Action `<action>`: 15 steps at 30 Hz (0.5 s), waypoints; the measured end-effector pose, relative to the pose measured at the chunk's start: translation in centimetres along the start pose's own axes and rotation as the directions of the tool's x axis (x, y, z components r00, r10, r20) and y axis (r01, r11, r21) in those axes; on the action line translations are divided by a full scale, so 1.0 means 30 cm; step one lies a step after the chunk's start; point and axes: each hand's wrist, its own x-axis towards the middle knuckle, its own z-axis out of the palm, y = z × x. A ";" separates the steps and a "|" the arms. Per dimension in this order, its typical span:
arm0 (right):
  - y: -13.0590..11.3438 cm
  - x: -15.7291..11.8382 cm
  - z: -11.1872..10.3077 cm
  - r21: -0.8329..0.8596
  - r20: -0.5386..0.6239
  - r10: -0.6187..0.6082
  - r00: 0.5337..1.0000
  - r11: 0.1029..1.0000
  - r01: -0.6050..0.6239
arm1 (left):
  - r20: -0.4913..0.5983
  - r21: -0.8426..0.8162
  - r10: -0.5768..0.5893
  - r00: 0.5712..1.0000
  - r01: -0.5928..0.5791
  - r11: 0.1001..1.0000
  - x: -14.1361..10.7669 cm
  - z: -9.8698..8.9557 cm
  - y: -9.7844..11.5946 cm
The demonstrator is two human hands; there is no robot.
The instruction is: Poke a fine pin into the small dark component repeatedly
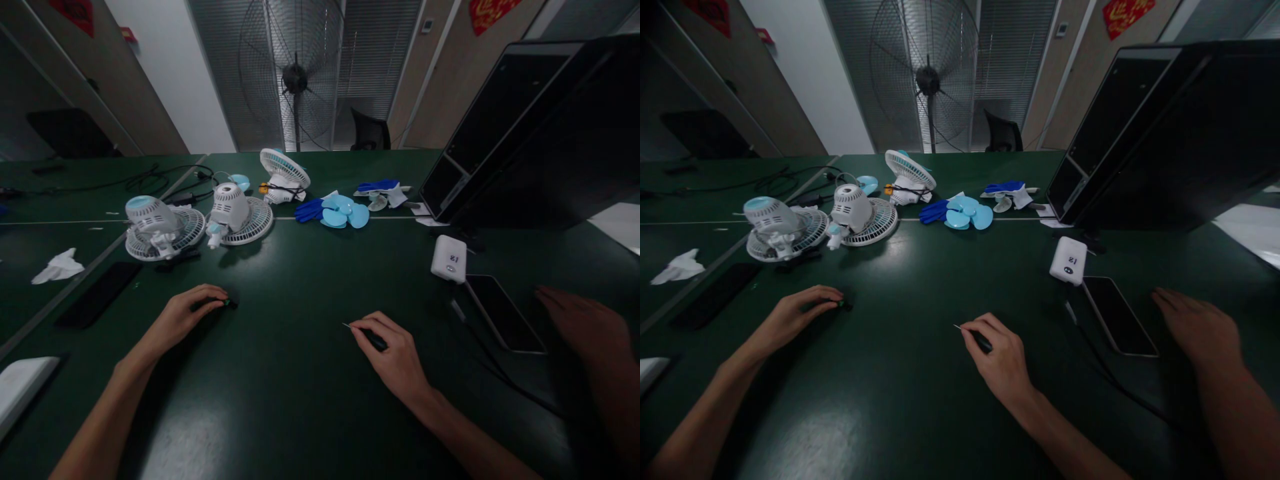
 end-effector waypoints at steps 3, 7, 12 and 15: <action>-0.002 0.002 -0.001 -0.004 -0.003 -0.002 1.000 1.000 0.002 | 0.010 -0.011 0.000 1.000 0.001 1.000 -0.001 0.002 -0.009; -0.010 0.003 -0.006 0.020 0.011 0.012 1.000 1.000 -0.012 | 0.015 -0.023 -0.004 1.000 0.004 1.000 -0.001 0.008 -0.020; -0.014 0.001 -0.006 0.032 0.009 0.024 1.000 0.999 -0.025 | 0.014 -0.030 -0.026 1.000 0.026 0.999 0.000 0.009 -0.011; -0.016 0.001 -0.006 0.015 0.008 0.014 1.000 1.000 -0.014 | 0.017 -0.035 -0.042 0.999 0.043 0.998 -0.002 0.007 -0.003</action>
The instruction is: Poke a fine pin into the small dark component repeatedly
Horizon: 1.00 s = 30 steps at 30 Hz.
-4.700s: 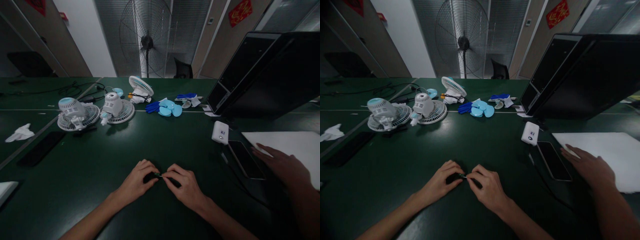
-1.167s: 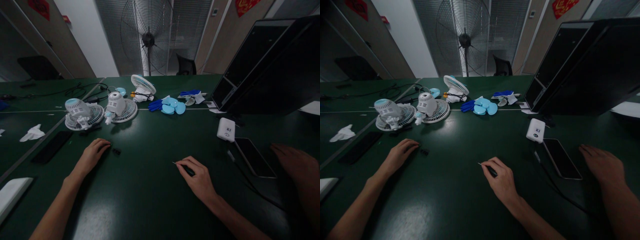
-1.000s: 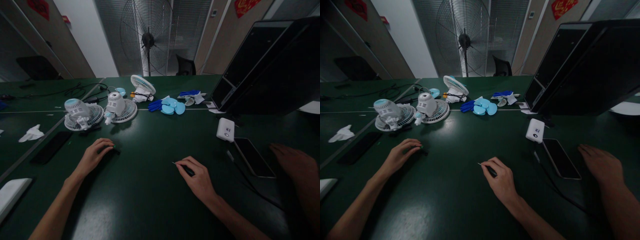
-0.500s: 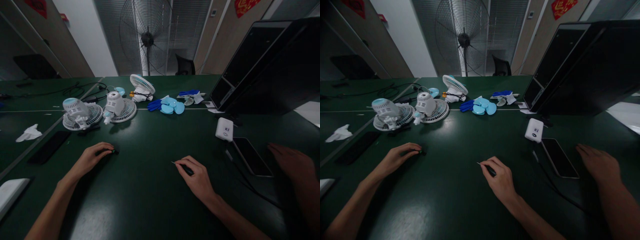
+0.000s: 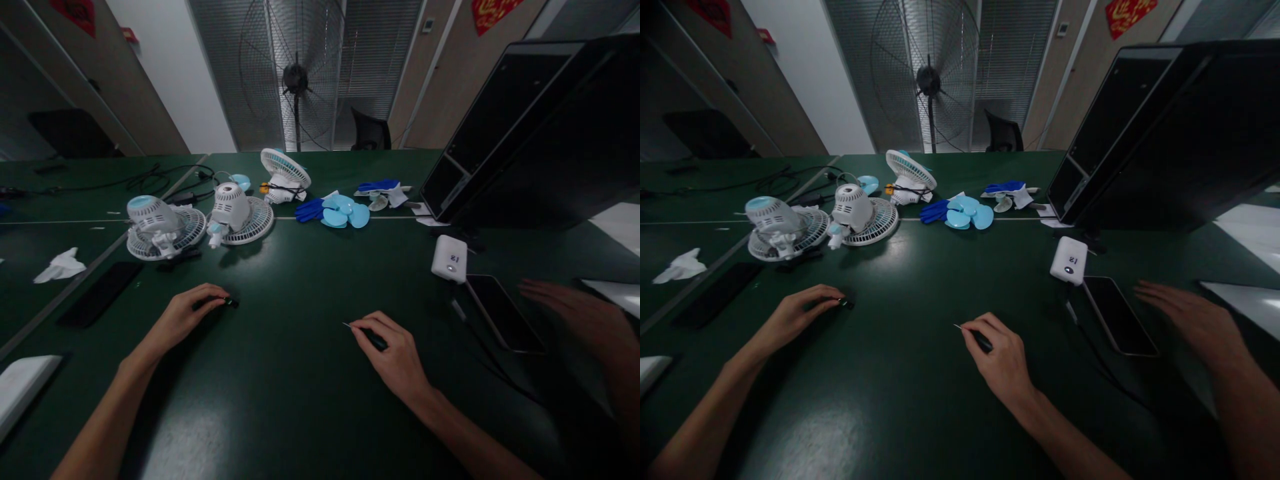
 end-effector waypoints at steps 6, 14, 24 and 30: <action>0.001 0.003 -0.001 -0.013 -0.011 -0.019 1.000 1.000 0.019 | 0.017 0.014 0.000 1.000 -0.001 1.000 0.003 -0.003 -0.001; -0.002 -0.009 0.015 -0.025 0.093 -0.113 0.989 0.993 0.116 | 0.202 -0.048 0.175 0.964 -0.169 0.984 0.023 0.254 0.249; -0.022 -0.011 0.004 -0.025 0.181 -0.171 0.969 0.984 0.178 | 0.235 -0.133 0.256 0.938 -0.229 0.964 0.031 0.414 0.402; -0.026 -0.010 0.032 -0.029 0.177 -0.193 0.965 0.979 0.201 | 0.242 -0.115 0.278 0.930 -0.257 0.959 0.035 0.414 0.402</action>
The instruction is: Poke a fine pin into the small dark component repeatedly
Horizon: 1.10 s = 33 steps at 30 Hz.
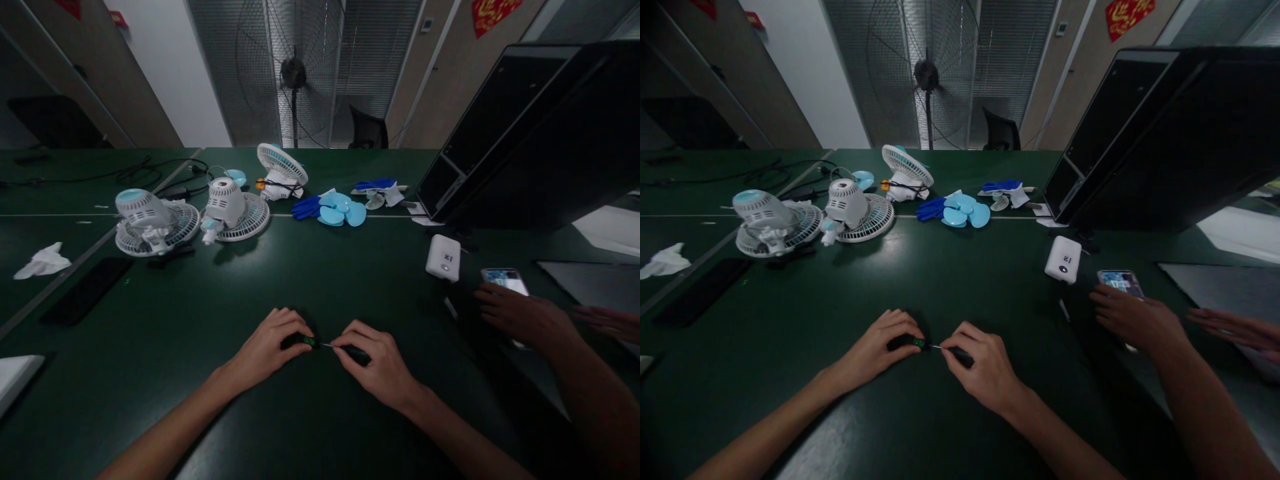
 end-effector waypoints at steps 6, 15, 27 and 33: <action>-0.012 0.002 0.023 0.003 -0.015 -0.014 1.000 1.000 0.014 | 0.003 0.005 0.019 1.000 -0.019 1.000 0.003 -0.001 0.014; -0.034 0.031 0.035 0.196 -0.062 0.017 0.998 0.981 -0.004 | 0.014 0.021 0.012 1.000 -0.012 1.000 0.000 -0.003 0.010; -0.004 0.001 -0.021 0.098 -0.077 0.047 0.996 0.994 -0.039 | -0.039 -0.059 -0.008 0.999 0.005 0.998 -0.008 -0.003 -0.006; 0.000 -0.001 -0.014 0.060 -0.072 0.044 0.996 0.997 -0.039 | -0.055 -0.069 -0.008 0.998 0.004 0.998 -0.009 -0.012 0.018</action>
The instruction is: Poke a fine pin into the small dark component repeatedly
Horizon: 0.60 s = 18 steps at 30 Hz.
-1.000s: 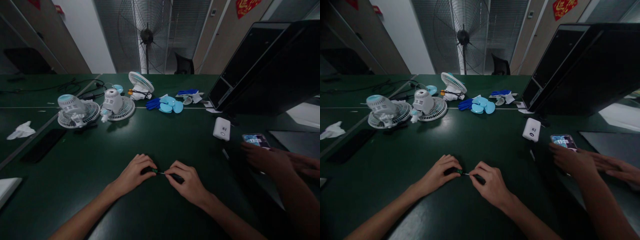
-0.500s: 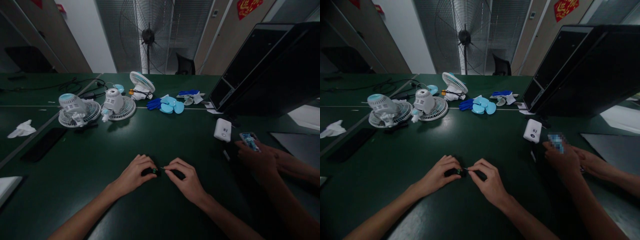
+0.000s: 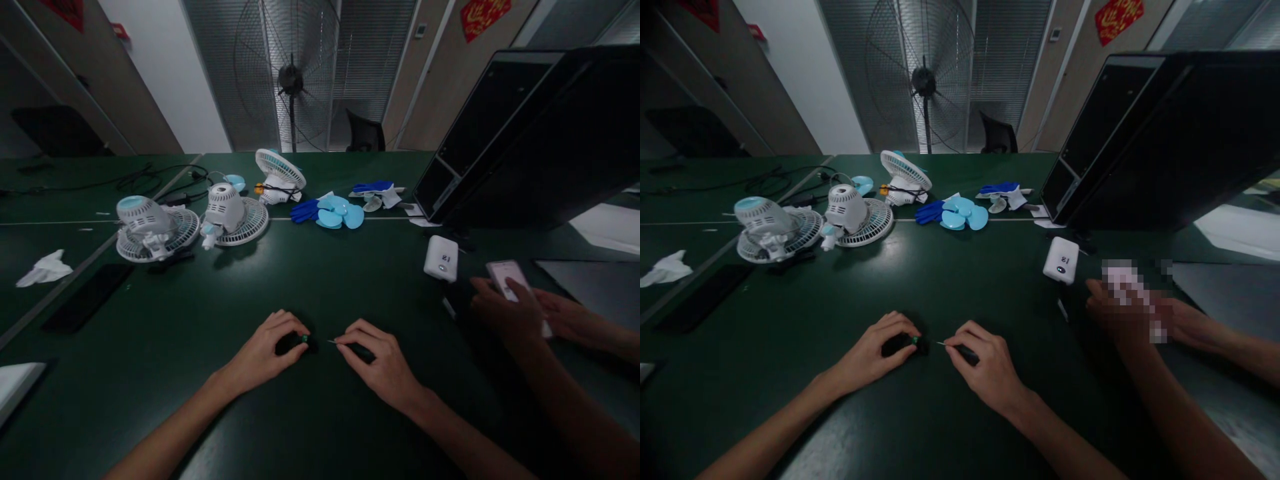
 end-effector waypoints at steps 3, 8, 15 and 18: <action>0.002 -0.001 0.001 0.001 -0.001 -0.009 1.000 1.000 0.009 | -0.004 -0.029 -0.014 1.000 0.014 0.999 0.002 0.002 -0.001; -0.001 -0.001 -0.004 0.003 -0.008 -0.022 1.000 1.000 0.022 | -0.042 -0.050 -0.062 0.997 0.060 0.997 -0.002 -0.033 -0.039; 0.000 -0.001 -0.007 0.013 0.004 -0.013 1.000 1.000 0.013 | -0.241 0.001 -0.294 0.925 0.303 0.953 -0.089 -0.232 -0.211; -0.001 0.000 -0.010 0.027 0.020 -0.001 1.000 1.000 0.000 | -0.344 -0.012 -0.423 0.838 0.447 0.894 -0.161 -0.342 -0.299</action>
